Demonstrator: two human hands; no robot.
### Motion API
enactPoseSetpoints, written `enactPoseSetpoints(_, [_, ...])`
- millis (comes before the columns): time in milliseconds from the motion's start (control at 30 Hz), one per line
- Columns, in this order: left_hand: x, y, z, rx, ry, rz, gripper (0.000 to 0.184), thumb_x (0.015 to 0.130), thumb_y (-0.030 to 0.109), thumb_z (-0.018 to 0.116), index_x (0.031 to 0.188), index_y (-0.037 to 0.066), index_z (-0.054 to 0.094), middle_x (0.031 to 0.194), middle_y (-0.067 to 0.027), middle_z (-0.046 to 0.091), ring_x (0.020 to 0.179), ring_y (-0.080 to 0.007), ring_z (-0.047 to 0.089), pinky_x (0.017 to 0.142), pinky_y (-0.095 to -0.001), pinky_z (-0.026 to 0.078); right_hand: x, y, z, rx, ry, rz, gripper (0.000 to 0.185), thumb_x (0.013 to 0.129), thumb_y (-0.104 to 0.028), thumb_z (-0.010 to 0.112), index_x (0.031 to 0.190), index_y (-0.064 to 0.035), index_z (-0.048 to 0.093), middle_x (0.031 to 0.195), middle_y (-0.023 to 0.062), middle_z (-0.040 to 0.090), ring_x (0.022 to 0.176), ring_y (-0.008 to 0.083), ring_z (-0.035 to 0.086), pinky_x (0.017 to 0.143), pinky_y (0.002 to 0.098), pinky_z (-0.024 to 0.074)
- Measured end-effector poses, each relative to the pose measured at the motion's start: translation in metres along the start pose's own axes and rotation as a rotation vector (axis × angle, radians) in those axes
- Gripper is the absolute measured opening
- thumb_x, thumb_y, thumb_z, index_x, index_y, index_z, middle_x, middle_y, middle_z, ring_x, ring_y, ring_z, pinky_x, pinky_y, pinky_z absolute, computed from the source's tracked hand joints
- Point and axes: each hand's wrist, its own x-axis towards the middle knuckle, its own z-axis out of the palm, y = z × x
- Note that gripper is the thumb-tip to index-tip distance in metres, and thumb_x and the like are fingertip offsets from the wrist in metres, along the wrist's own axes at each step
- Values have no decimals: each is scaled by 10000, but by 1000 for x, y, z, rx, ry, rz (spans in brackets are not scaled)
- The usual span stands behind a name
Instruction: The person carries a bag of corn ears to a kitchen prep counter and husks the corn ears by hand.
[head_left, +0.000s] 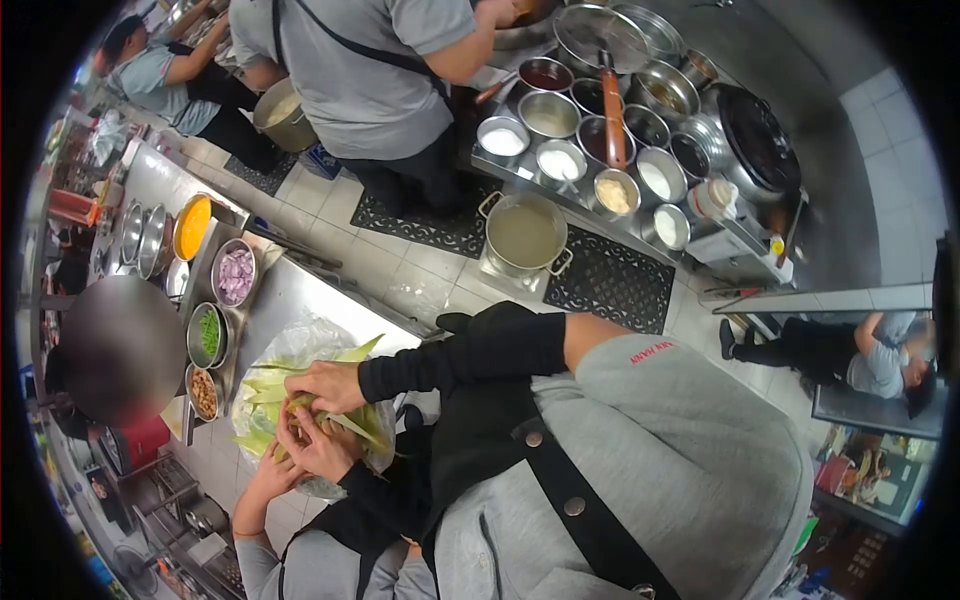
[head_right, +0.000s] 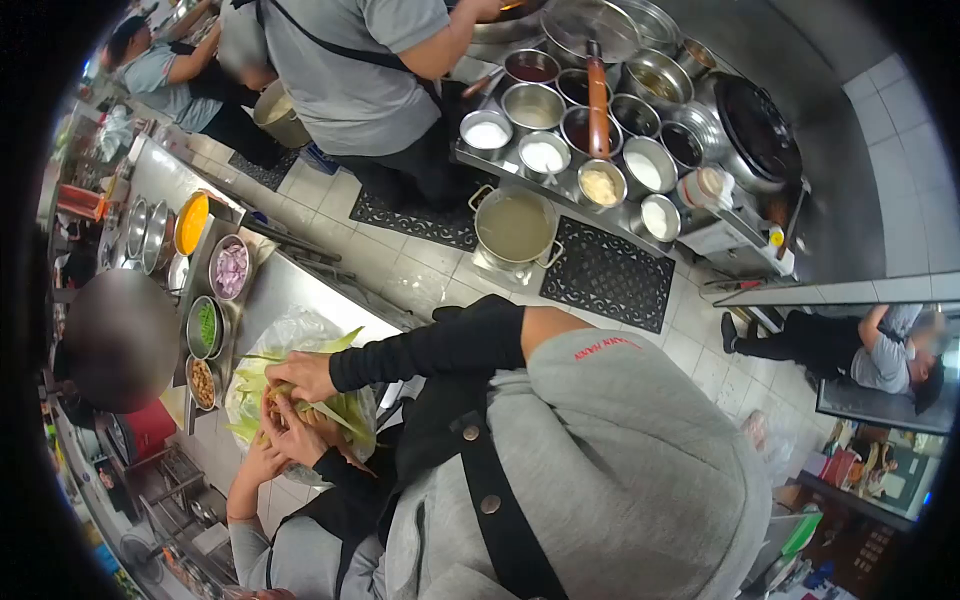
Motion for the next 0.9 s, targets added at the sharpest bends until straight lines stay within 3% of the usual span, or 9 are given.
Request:
enactPoseSetpoints(100, [-11, -55, 7, 297, -319, 294, 389, 841, 200, 723, 1198, 68, 639, 1138, -64, 662, 1142, -228, 594, 1079, -484, 406, -4, 16, 20, -46, 74, -107, 290, 778, -74, 727, 1024, 12, 600, 985, 174, 594, 1006, 390, 593, 871, 457, 487])
enactPoseSetpoints(267, [98, -164, -56, 566, -840, 1233, 402, 760, 254, 765, 1126, 115, 671, 1094, -31, 665, 1154, -244, 575, 1133, -571, 361, -17, -2, 25, -109, 169, -117, 188, 819, -135, 711, 873, 35, 650, 963, 145, 563, 959, 346, 589, 869, 430, 492])
enactPoseSetpoints(400, [132, -174, -75, 513, -852, 1488, 367, 756, 272, 766, 1075, 115, 671, 1052, -39, 655, 1140, -262, 582, 1129, -580, 366, -17, 6, 33, -171, 155, -131, 195, 841, -171, 684, 826, 23, 663, 942, 151, 570, 943, 338, 595, 853, 429, 496])
enactPoseSetpoints(567, [95, -144, -53, 599, -524, 1093, 333, 823, 258, 741, 1098, 82, 679, 1049, -51, 672, 1088, -231, 603, 1054, -503, 408, -21, 2, 30, -308, 278, -369, 158, 760, -163, 655, 767, -5, 642, 837, 166, 614, 908, 352, 601, 822, 431, 511])
enactPoseSetpoints(633, [76, -116, -44, 577, -321, 841, 321, 849, 252, 732, 1108, 69, 682, 1047, -56, 679, 1067, -219, 611, 1025, -473, 425, -24, 14, 33, -350, 213, -264, 158, 780, -154, 653, 785, 3, 635, 835, 164, 610, 868, 360, 614, 801, 444, 510])
enactPoseSetpoints(667, [67, -101, -35, 522, -222, 706, 315, 863, 249, 727, 1113, 62, 684, 1046, -58, 683, 1057, -213, 615, 1010, -457, 434, -27, 10, 39, -180, 326, -68, 148, 828, -135, 614, 780, 5, 624, 841, 171, 607, 896, 371, 613, 812, 458, 507])
enactPoseSetpoints(767, [40, -51, -16, 270, 68, 339, 300, 903, 241, 712, 1127, 42, 689, 1044, -65, 693, 1026, -194, 628, 965, -412, 459, -29, 24, 53, -284, 395, 132, 196, 759, -172, 650, 745, 23, 664, 857, 209, 648, 905, 371, 626, 837, 457, 511])
enactPoseSetpoints(867, [13, -11, 2, -12, 236, 105, 289, 942, 233, 698, 1141, 23, 694, 1042, -72, 704, 995, -176, 640, 920, -366, 485, -38, 57, 50, -516, 328, 45, 186, 803, -132, 600, 773, 38, 669, 856, 233, 647, 894, 413, 634, 846, 490, 515])
enactPoseSetpoints(900, [2, -3, 12, -81, 261, 52, 286, 956, 230, 693, 1146, 16, 695, 1042, -75, 707, 985, -169, 644, 905, -351, 493, -40, 65, 51, -395, 439, 133, 196, 800, -119, 585, 734, 46, 666, 850, 256, 648, 866, 440, 633, 832, 510, 517])
